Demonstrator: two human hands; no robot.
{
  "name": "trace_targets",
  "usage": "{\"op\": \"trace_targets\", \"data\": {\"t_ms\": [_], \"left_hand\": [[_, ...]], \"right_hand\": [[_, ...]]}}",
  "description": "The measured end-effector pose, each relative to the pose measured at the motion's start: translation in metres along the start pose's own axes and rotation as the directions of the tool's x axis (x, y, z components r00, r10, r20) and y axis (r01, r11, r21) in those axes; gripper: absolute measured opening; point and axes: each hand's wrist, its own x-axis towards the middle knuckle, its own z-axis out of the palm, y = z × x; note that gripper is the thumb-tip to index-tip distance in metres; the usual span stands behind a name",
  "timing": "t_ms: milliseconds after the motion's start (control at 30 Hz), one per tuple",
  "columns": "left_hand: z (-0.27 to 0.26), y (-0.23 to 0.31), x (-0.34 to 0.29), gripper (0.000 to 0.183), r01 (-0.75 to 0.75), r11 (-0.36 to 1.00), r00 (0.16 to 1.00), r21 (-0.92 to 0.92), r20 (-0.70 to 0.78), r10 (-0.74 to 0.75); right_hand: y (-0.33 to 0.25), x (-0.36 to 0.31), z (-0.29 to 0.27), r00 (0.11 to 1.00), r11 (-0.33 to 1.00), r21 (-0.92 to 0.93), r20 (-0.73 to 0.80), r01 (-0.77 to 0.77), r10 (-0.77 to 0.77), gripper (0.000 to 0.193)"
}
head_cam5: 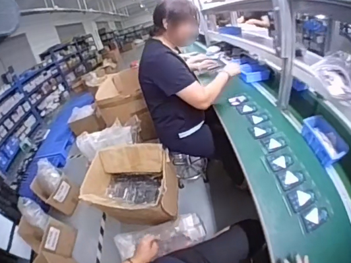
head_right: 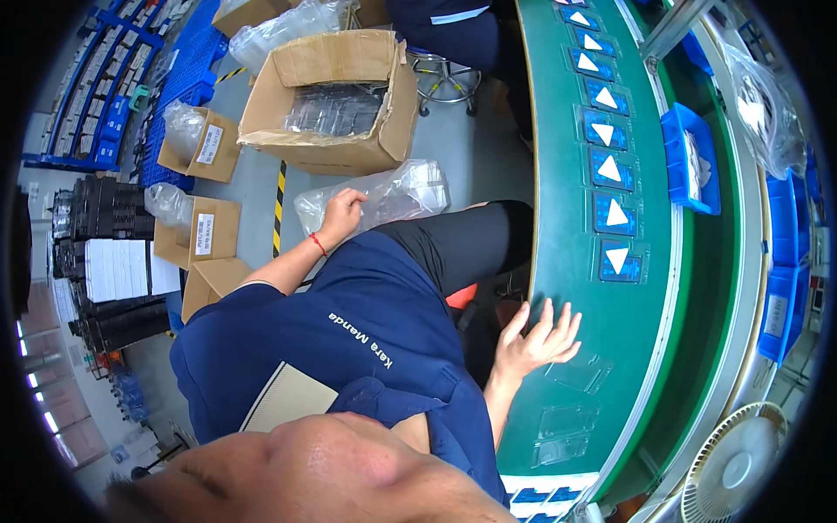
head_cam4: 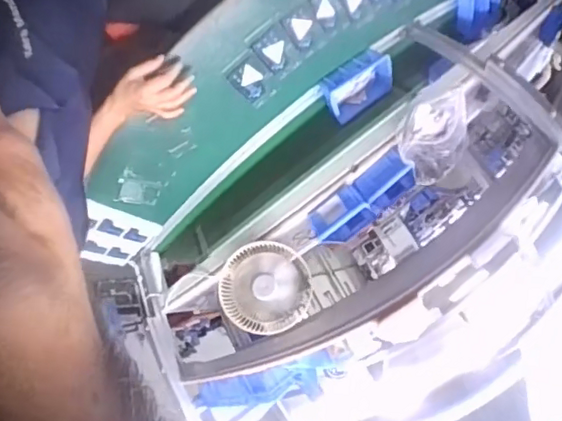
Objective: The person assembles small electronic components on a green workbench. They place blue rectangular modules into clear plastic trays, insert white triangular pieces into the modules, and arrange the finished units in a white foam tray. The person handles the components by hand, working in a repetitive assembly line fashion.
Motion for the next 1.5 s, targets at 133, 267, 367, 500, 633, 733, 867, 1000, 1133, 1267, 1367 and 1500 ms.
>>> {"op": "trace_targets", "data": {"t_ms": [133,267,367,500,633,733,867,1000,1133,1267,1367,1500], "left_hand": [[0.001,-0.028,0.013,0.012,-0.229,0.973,0.952,0.03,0.216,0.217],[0.001,0.018,0.03,0.012,-0.367,0.919,0.89,-0.145,0.235,0.392],[0.04,0.023,0.025,0.014,-0.154,0.984,0.86,-0.087,0.479,0.177],[0.118,-0.027,0.054,0.021,0.017,0.977,0.905,0.212,0.412,-0.106],[0.131,-0.018,0.096,0.044,0.078,0.975,0.786,0.207,0.589,-0.187],[0.158,-0.054,0.106,0.038,-0.009,0.999,0.851,0.038,0.525,-0.012],[0.172,-0.084,0.121,0.034,-0.047,0.999,0.848,0.025,0.53,0.027],[0.182,-0.095,0.131,0.042,-0.015,0.976,0.832,0.219,0.544,-0.109],[0.205,-0.117,0.141,0.044,0.081,0.953,0.842,0.292,0.492,-0.223],[0.197,-0.079,0.116,0.032,0.092,0.957,0.881,0.273,0.426,-0.206],[0.177,-0.046,0.106,0.027,0.027,0.942,0.878,0.334,0.442,-0.182],[0.172,-0.038,0.099,0.025,0.028,0.916,0.867,0.399,0.447,-0.222]], "right_hand": [[-0.004,0.009,0.01,0.999,0.998,-0.048,0.01,-0.044,0.044,0.027],[-0.011,0.017,0.021,0.996,0.997,-0.021,-0.062,-0.073,0.071,0.022],[-0.012,0.021,0.023,0.995,0.998,-0.007,-0.077,-0.056,0.055,0.019],[-0.014,0.018,0.017,0.996,0.996,0.07,-0.053,-0.062,0.066,0.017],[-0.013,0.016,0.018,0.994,0.992,0.085,-0.057,-0.092,0.097,0.018],[-0.017,0.018,0.017,0.988,0.987,0.092,-0.074,-0.131,0.138,0.02],[-0.018,0.016,0.019,0.982,0.987,0.063,-0.105,-0.15,0.156,0.02],[-0.019,0.017,0.019,0.986,0.987,0.11,-0.103,-0.118,0.13,0.021],[-0.018,0.019,0.014,0.985,0.983,0.151,-0.123,-0.101,0.12,0.024],[-0.017,0.017,0.012,0.983,0.985,0.136,-0.136,-0.105,0.123,0.025],[-0.016,0.017,0.013,0.986,0.986,0.12,-0.112,-0.112,0.125,0.023],[-0.018,0.019,0.011,0.988,0.985,0.139,-0.097,-0.105,0.119,0.021]]}}
